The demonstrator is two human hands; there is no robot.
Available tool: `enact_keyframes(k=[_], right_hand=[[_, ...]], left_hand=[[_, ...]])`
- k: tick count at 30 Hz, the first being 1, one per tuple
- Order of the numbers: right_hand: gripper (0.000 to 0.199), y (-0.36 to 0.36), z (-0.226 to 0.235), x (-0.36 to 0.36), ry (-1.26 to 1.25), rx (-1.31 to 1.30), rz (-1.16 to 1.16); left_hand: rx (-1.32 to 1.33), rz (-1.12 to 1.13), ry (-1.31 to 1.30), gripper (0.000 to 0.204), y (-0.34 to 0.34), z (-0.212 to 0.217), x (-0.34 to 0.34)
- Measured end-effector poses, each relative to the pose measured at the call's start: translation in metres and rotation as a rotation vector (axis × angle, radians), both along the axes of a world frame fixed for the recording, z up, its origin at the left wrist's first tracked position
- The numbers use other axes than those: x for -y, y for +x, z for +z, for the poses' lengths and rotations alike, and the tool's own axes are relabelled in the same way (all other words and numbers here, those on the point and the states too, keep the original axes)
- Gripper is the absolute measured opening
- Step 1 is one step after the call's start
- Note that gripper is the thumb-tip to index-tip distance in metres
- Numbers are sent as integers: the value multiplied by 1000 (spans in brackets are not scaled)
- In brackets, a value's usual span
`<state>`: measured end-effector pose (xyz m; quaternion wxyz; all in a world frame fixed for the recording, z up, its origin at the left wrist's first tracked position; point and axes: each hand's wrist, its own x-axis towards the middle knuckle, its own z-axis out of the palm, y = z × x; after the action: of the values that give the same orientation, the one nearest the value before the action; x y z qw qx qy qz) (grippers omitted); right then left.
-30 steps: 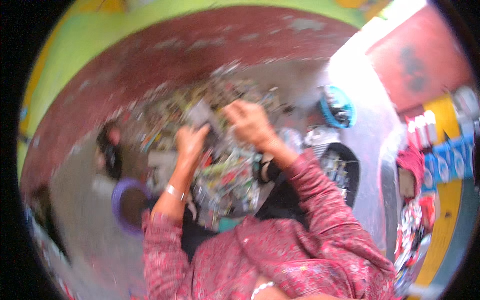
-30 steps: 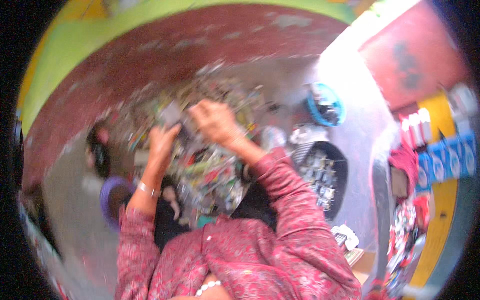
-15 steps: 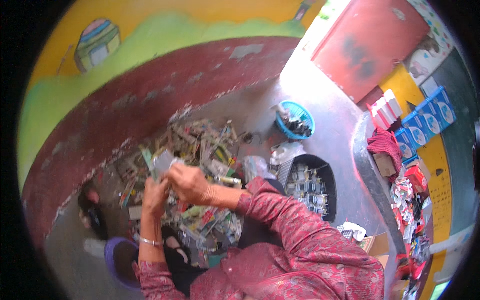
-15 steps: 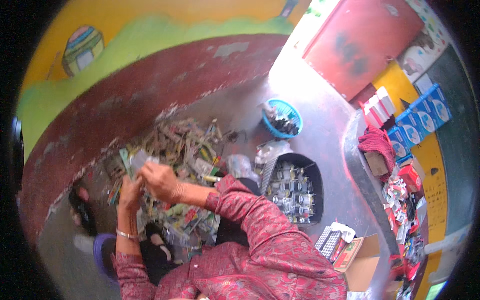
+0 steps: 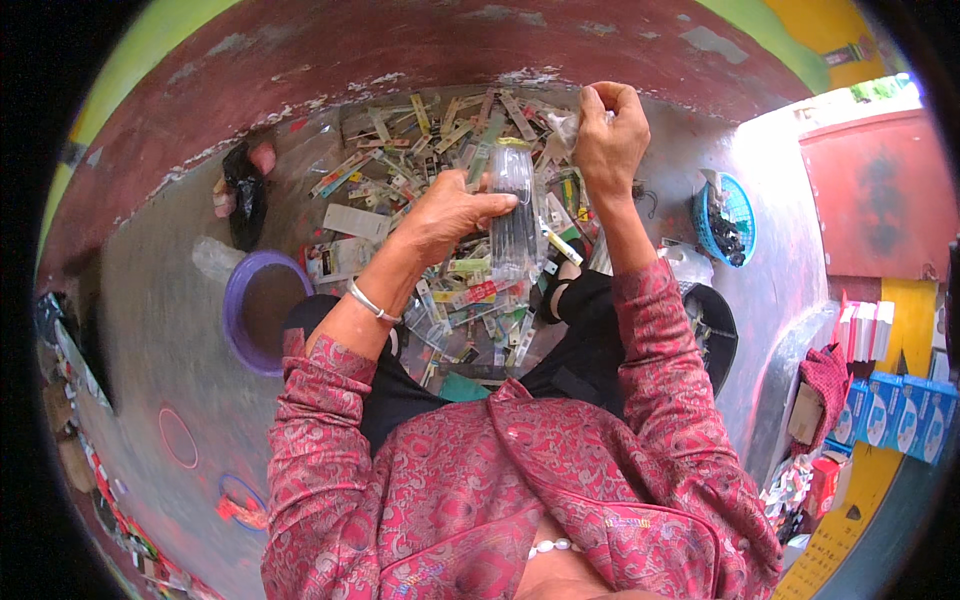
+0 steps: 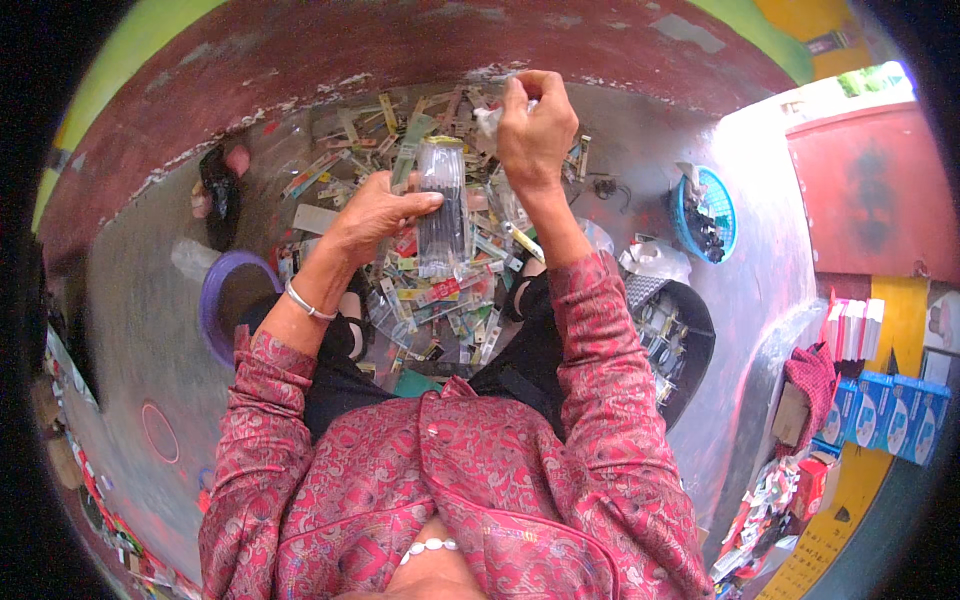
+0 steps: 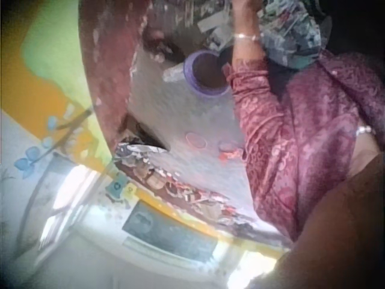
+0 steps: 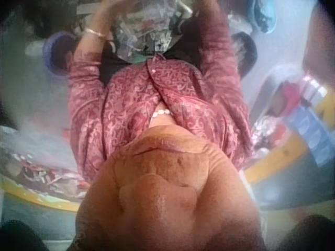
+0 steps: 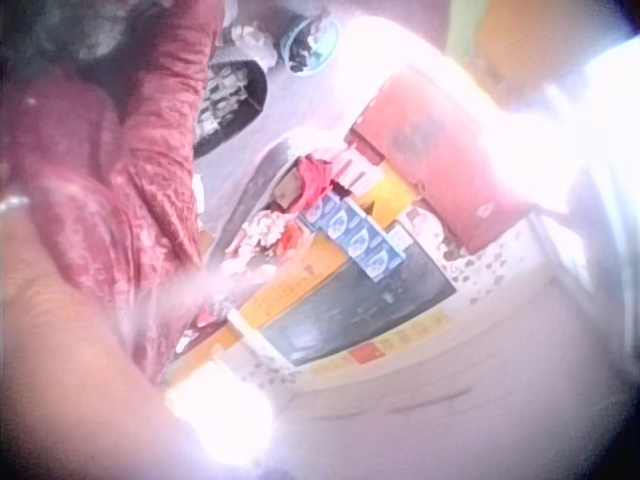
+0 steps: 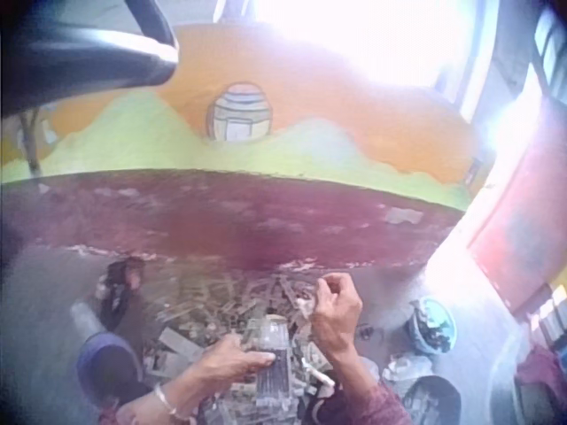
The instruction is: The person sorts through a large pile of plastic-wrapped items on the floor, picks up specific narrow tubes by hand, and places them into a plastic bag.
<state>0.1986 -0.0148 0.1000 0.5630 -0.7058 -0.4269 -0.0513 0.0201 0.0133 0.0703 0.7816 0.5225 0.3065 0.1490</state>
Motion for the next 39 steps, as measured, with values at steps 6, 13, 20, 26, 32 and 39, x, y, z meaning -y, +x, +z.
enact_keyframes(k=[6,13,20,26,32,39], right_hand=[[6,-42,-29,12,-72,73,240],[20,33,-46,-15,-242,-42,51],[17,-35,-4,17,-115,23,232],[17,-22,-29,9,-250,137,183],[30,29,-38,7,-330,-398,188],[11,-70,-20,13,-167,155,355]], left_hand=[[71,-24,86,21,7,-3,5],[108,-152,-22,28,-8,7,4],[35,-89,87,30,-2,-1,9],[277,-152,-72,45,-14,-7,10],[137,298,-124,36,-12,-26,-10],[-269,432,181,21,0,-11,-6]])
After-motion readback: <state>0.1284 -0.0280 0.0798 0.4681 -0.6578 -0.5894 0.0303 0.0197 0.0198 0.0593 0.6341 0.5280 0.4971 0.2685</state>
